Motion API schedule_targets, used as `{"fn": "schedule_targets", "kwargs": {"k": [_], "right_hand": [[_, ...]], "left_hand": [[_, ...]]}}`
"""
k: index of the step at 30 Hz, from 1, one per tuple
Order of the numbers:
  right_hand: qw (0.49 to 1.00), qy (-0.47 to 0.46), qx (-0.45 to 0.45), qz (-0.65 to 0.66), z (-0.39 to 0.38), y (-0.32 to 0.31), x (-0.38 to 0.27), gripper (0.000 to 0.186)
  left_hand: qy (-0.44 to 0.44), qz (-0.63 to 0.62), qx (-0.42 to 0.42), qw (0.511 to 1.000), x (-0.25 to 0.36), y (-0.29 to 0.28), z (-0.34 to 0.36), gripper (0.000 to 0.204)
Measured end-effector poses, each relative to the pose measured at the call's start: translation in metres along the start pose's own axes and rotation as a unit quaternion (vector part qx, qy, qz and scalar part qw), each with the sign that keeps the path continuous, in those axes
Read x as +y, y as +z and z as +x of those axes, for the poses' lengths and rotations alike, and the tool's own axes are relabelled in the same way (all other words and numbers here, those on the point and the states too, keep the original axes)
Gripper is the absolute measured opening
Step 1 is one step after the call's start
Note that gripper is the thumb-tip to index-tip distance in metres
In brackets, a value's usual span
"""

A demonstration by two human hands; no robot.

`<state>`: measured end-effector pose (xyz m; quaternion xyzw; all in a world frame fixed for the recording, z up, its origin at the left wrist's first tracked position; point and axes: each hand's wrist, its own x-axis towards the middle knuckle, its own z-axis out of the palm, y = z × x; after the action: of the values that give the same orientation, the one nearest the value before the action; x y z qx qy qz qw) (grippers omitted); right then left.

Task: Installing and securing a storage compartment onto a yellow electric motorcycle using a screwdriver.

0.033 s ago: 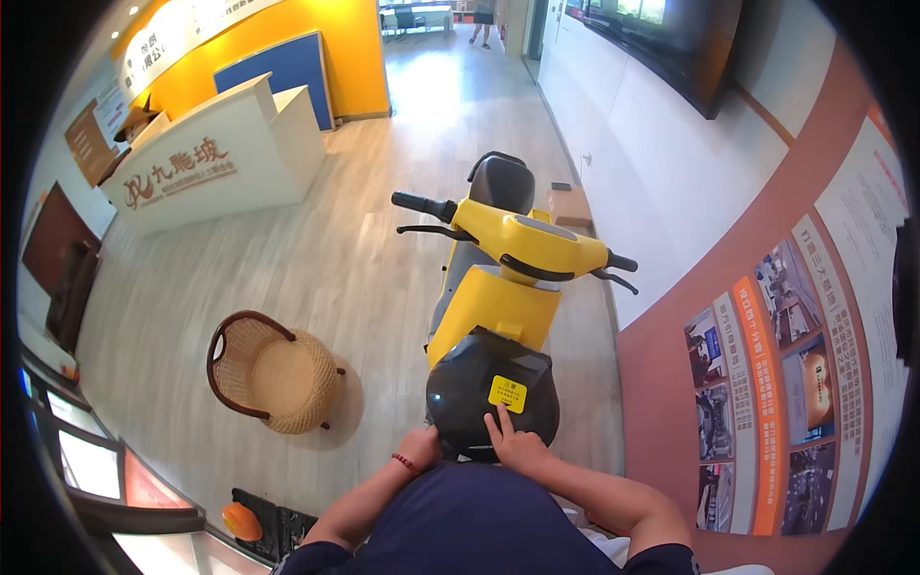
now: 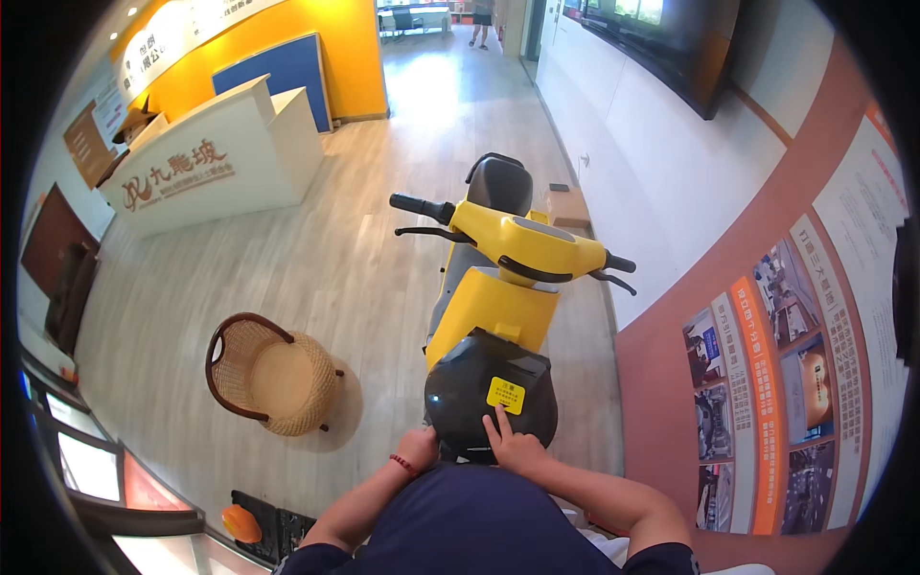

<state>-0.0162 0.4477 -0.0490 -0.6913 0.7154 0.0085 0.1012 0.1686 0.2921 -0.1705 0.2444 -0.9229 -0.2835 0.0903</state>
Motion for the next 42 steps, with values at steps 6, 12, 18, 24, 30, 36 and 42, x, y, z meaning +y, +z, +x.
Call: {"fn": "schedule_targets", "kwargs": {"k": [6,12,18,24,30,36,42], "right_hand": [[0.998,0.04,0.038,-0.042,-0.008,0.012,-0.011,0.098],[0.998,0.052,0.037,-0.023,-0.017,0.011,-0.012,0.099],[0.986,0.121,0.055,0.104,-0.019,-0.039,0.0,0.086],[0.973,0.124,0.184,0.066,-0.007,-0.083,0.028,0.061],[0.961,0.135,0.145,0.192,0.019,-0.138,0.087,0.04],[0.962,0.182,0.154,0.13,0.035,-0.167,0.108,0.037],[0.97,0.169,0.163,0.058,0.044,-0.18,0.105,0.036]], "left_hand": [[0.018,0.038,-0.026,0.999,0.01,0.001,0.001,0.016],[0.059,-0.02,-0.027,0.998,0.008,0.023,-0.011,0.018],[0.089,-0.026,-0.026,0.995,-0.007,0.013,0.0,0.018],[0.087,-0.062,-0.026,0.994,-0.002,0.009,0.001,0.013],[0.064,-0.055,-0.072,0.994,0.009,-0.006,0.001,0.012],[0.025,-0.082,-0.126,0.988,0.018,-0.029,0.003,0.021],[-0.037,-0.455,-0.14,0.878,-0.005,-0.01,-0.001,0.021]]}}
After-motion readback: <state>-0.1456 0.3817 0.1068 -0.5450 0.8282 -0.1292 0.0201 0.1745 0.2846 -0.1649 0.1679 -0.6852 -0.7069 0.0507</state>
